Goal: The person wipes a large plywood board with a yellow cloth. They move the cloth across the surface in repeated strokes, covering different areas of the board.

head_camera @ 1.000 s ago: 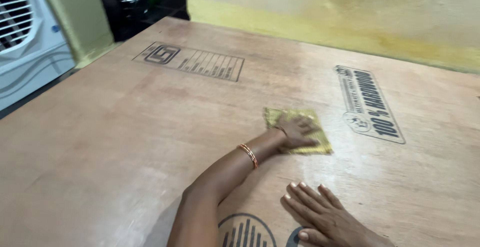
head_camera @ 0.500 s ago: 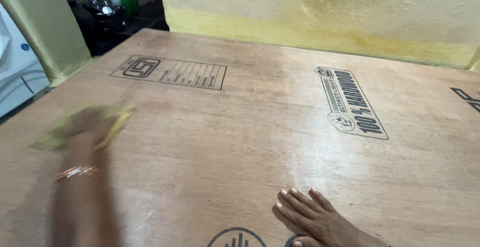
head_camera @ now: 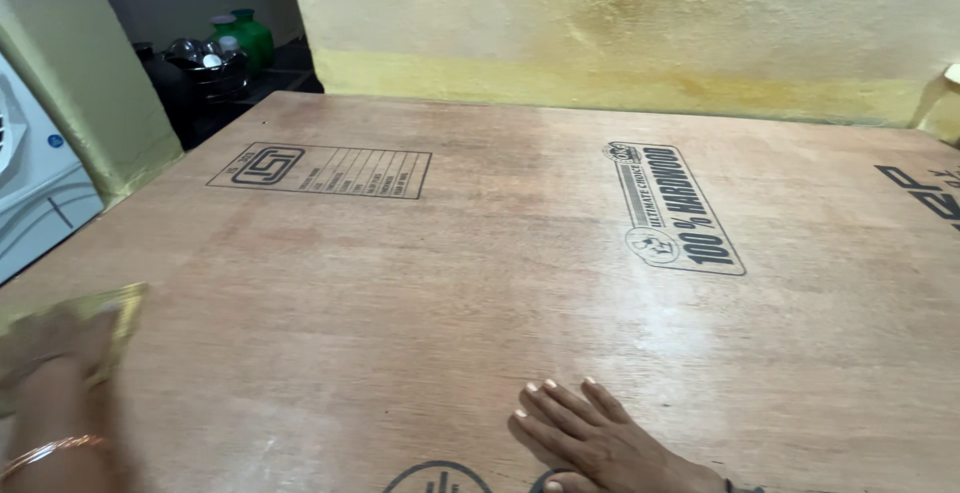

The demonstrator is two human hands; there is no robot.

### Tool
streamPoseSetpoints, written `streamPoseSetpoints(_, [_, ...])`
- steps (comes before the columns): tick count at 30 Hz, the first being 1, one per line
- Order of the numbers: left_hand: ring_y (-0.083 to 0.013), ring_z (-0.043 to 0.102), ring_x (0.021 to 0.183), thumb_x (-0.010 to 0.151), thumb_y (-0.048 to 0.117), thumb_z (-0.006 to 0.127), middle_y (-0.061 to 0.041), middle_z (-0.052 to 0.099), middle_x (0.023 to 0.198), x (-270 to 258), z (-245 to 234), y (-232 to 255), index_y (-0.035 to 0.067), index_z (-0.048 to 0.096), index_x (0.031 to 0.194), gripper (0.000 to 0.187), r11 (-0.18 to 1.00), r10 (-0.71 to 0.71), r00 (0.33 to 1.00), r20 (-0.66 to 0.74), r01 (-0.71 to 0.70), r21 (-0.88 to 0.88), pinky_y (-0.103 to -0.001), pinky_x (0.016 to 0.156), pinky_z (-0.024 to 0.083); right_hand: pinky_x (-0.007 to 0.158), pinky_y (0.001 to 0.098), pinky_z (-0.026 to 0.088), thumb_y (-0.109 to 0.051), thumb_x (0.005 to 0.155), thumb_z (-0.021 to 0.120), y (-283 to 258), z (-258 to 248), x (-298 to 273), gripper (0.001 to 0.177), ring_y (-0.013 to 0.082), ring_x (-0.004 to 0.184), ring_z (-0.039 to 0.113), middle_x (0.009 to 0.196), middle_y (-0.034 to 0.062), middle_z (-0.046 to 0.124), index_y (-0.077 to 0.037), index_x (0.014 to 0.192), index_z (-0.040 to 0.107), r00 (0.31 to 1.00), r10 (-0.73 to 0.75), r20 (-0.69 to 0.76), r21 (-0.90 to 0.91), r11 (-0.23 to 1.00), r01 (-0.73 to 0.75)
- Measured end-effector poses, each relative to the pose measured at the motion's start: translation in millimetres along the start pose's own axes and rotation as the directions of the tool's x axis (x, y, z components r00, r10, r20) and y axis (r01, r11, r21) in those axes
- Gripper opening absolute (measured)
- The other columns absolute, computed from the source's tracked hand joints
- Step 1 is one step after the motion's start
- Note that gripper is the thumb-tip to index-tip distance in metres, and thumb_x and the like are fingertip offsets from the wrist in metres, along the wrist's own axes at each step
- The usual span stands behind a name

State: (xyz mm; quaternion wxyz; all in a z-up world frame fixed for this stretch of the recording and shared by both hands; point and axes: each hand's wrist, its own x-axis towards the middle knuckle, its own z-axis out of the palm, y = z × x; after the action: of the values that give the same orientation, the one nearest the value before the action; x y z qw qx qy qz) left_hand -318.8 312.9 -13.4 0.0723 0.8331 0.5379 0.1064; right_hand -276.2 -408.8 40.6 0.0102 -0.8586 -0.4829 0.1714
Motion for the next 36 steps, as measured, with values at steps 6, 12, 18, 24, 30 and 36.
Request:
streamPoseSetpoints(6, [-0.028,0.021,0.157,0.095,0.072,0.032,-0.006,0.025,0.17,-56,57,191,0.029,0.036,0.159,0.077,0.938,0.341,0.922,0.184,-0.347,0.003,-0.076,0.119,0.011,0.122,0.0516,-0.007,-0.068,0.092,0.024,-1,-15,-4,0.081,0.0221,0.156,-0.003,0.171,0.0035,0.008,-0.026,0.161,0.017,0.999,-0.033,0.009,0.176,0.984,0.031])
streamPoseSetpoints(12, [-0.0268,0.008,0.154,0.091,0.076,0.031,0.0,0.008,0.169,-194,66,394,0.034,0.023,0.158,0.08,0.802,0.592,0.776,0.22,-0.593,-0.068,-0.068,0.118,0.005,0.118,0.045,0.023,-0.044,0.095,0.051,15,-29,-12,0.055,0.0192,0.144,0.038,0.152,0.0049,0.049,-0.019,0.143,0.051,0.977,0.09,-0.195,0.645,0.762,0.059])
streamPoseSetpoints(18, [-0.0253,0.015,0.155,0.095,0.072,0.03,-0.002,0.016,0.17,-392,42,512,0.026,0.027,0.158,0.078,0.441,0.884,0.403,0.236,-0.887,-0.139,-0.061,0.122,0.009,0.097,0.0327,0.057,-0.029,0.096,0.057,36,-60,-28,0.033,0.0145,0.113,0.071,0.117,0.0018,0.077,-0.015,0.121,0.072,0.802,0.344,-0.487,0.75,0.636,0.183])
streamPoseSetpoints(24, [-0.028,0.007,0.155,0.092,0.072,0.026,-0.005,0.01,0.169,-561,-1,514,0.027,0.019,0.159,0.081,0.102,0.964,0.034,0.264,-0.963,-0.248,-0.065,0.119,0.002,0.1,0.0332,0.056,-0.024,0.097,0.058,44,-97,-61,0.033,0.0168,0.114,0.069,0.119,0.0072,0.076,-0.007,0.123,0.07,0.649,0.309,-0.695,0.654,0.647,0.392])
streamPoseSetpoints(30, [-0.0308,0.004,0.155,0.093,0.071,0.021,-0.009,0.007,0.169,-636,-19,440,0.027,0.016,0.16,0.08,-0.321,0.876,-0.396,0.276,-0.905,-0.279,-0.066,0.117,-0.002,0.102,0.0316,0.054,-0.019,0.1,0.058,75,-120,-92,0.031,0.0163,0.115,0.068,0.121,0.0092,0.073,-0.003,0.126,0.067,0.49,0.358,-0.795,0.584,0.669,0.459])
streamPoseSetpoints(36, [-0.0302,-0.003,0.154,0.091,0.071,0.019,-0.009,0.0,0.169,-584,-54,346,0.031,0.01,0.16,0.08,-0.396,0.784,-0.533,0.317,-0.824,-0.406,-0.064,0.117,-0.008,0.095,0.0292,0.052,-0.028,0.101,0.054,121,-129,-119,0.037,0.0128,0.11,0.068,0.118,0.0041,0.074,-0.009,0.13,0.065,0.465,0.586,-0.663,0.748,0.535,0.393])
